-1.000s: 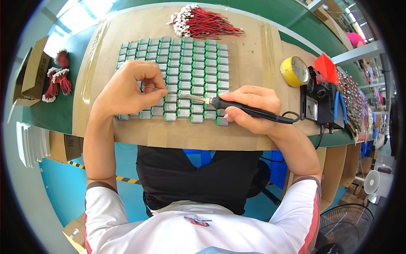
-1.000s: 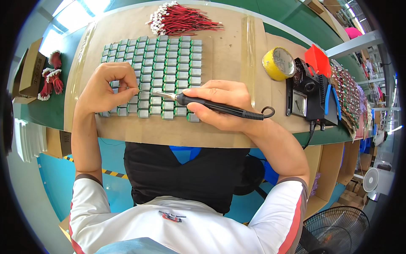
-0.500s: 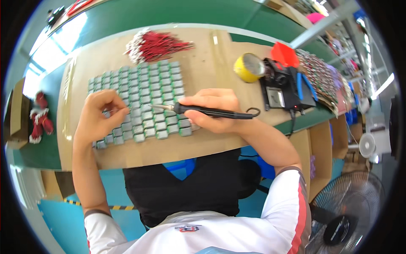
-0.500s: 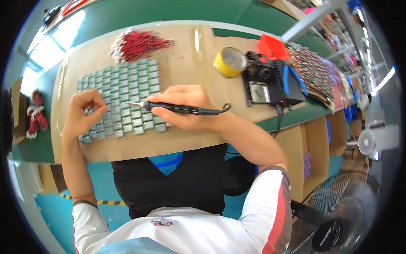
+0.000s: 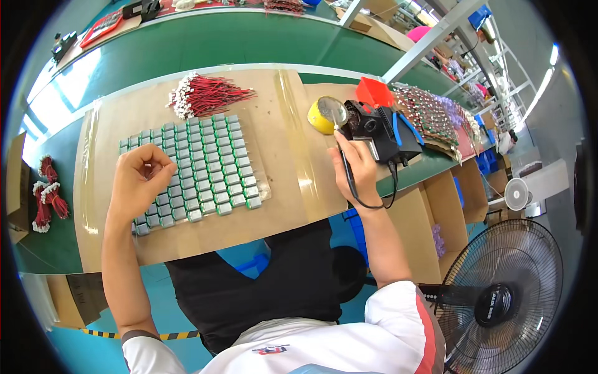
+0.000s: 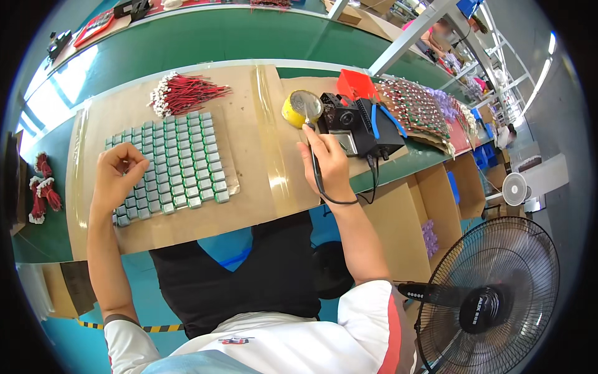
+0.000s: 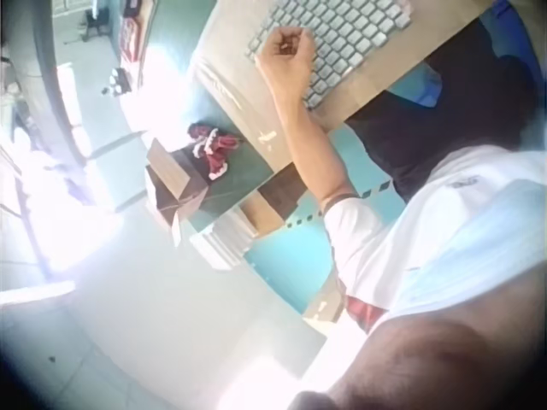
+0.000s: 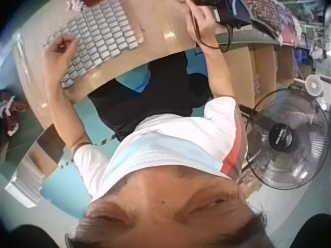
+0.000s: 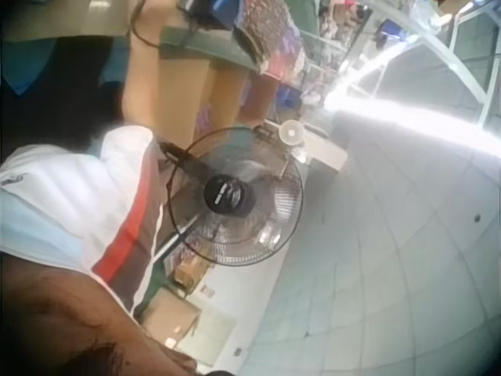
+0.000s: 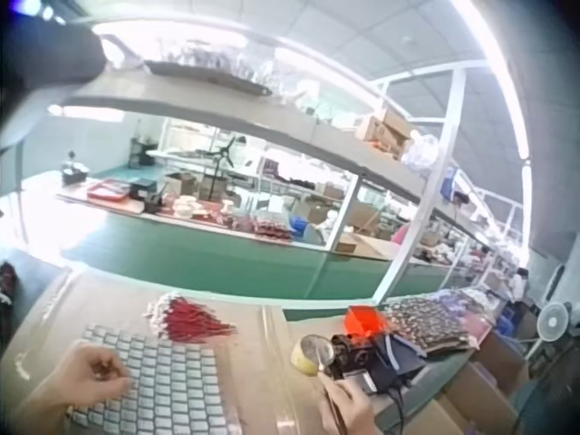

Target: Soldering wires to a grid of small electronic components on a workbench.

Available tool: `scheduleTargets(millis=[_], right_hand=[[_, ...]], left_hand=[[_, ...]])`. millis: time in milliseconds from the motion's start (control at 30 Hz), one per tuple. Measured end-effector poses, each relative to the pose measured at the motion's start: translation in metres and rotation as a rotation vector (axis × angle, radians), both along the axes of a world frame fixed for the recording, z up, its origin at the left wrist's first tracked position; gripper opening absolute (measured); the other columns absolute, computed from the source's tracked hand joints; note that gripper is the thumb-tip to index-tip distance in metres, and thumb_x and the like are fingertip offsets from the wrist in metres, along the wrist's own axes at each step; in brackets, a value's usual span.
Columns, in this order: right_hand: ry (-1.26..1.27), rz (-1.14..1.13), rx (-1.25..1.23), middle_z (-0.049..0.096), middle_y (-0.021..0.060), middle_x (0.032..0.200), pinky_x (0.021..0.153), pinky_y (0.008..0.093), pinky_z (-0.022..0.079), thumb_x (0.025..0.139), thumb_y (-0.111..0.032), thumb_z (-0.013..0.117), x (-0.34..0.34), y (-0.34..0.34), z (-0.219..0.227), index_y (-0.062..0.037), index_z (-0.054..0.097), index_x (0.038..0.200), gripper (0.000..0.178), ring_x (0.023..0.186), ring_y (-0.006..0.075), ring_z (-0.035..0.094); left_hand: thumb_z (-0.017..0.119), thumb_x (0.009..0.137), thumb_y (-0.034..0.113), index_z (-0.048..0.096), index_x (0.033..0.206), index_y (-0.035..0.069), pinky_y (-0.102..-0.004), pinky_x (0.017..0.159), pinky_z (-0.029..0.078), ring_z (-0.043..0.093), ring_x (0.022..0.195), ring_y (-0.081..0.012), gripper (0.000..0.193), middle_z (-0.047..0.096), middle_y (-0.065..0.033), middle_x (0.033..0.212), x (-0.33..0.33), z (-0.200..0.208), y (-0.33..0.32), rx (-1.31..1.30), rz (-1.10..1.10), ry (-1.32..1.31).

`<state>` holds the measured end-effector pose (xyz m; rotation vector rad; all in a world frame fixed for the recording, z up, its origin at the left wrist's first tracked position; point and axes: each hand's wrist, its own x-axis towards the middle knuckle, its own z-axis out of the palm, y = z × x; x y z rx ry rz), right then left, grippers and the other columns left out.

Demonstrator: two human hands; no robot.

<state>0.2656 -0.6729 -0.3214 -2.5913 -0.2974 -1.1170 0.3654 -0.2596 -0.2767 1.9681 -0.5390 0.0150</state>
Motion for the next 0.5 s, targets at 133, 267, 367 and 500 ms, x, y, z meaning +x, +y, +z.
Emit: scheduleTargets(millis=[133, 267, 367, 500], right_hand=[[-0.011, -0.002, 0.068, 0.066, 0.0116, 0.091, 0.068, 0.0354, 0.054, 0.086, -0.001, 0.077, -0.005, -0.002, 0.0, -0.0032, 0.07, 0.127, 0.042, 0.074, 0.0265, 0.064], [0.12, -0.044, 0.727, 0.072, 0.0064, 0.086, 0.052, 0.0255, 0.049, 0.096, -0.011, 0.074, -0.023, -0.009, 0.007, -0.0029, 0.07, 0.128, 0.033, 0.06, 0.0098, 0.061], [0.047, -0.066, 1.041, 0.069, 0.0093, 0.076, 0.037, 0.0228, 0.042, 0.102, -0.026, 0.069, -0.022, -0.031, 0.043, -0.0015, 0.071, 0.115, 0.027, 0.049, 0.0073, 0.057], [0.063, -0.275, 0.909, 0.067, 0.0103, 0.068, 0.034, 0.0266, 0.041, 0.104, -0.04, 0.062, -0.003, -0.068, 0.092, 0.0048, 0.072, 0.096, 0.047, 0.041, 0.0119, 0.056]], left_hand=[[0.072, 0.084, 0.001, 0.064, 0.077, 0.0, -0.0219, 0.053, 0.033, 0.042, 0.059, -0.0012, 0.011, 0.055, 0.005, 0.065, 0.001, -0.003, -0.001, -0.019, 0.02, 0.035], [0.073, 0.085, 0.002, 0.064, 0.078, 0.0, -0.0223, 0.053, 0.032, 0.041, 0.059, -0.0011, 0.011, 0.054, 0.0051, 0.065, 0.003, -0.005, -0.003, -0.029, 0.024, 0.044], [0.073, 0.084, 0.002, 0.064, 0.078, 0.0, -0.0229, 0.052, 0.031, 0.041, 0.058, -0.0013, 0.011, 0.053, 0.0052, 0.064, 0.003, -0.007, -0.001, -0.035, 0.029, 0.032], [0.073, 0.083, 0.002, 0.064, 0.077, 0.0, -0.0236, 0.052, 0.03, 0.039, 0.057, -0.0017, 0.011, 0.05, 0.0059, 0.061, 0.005, -0.011, 0.0, -0.049, 0.016, 0.02]])
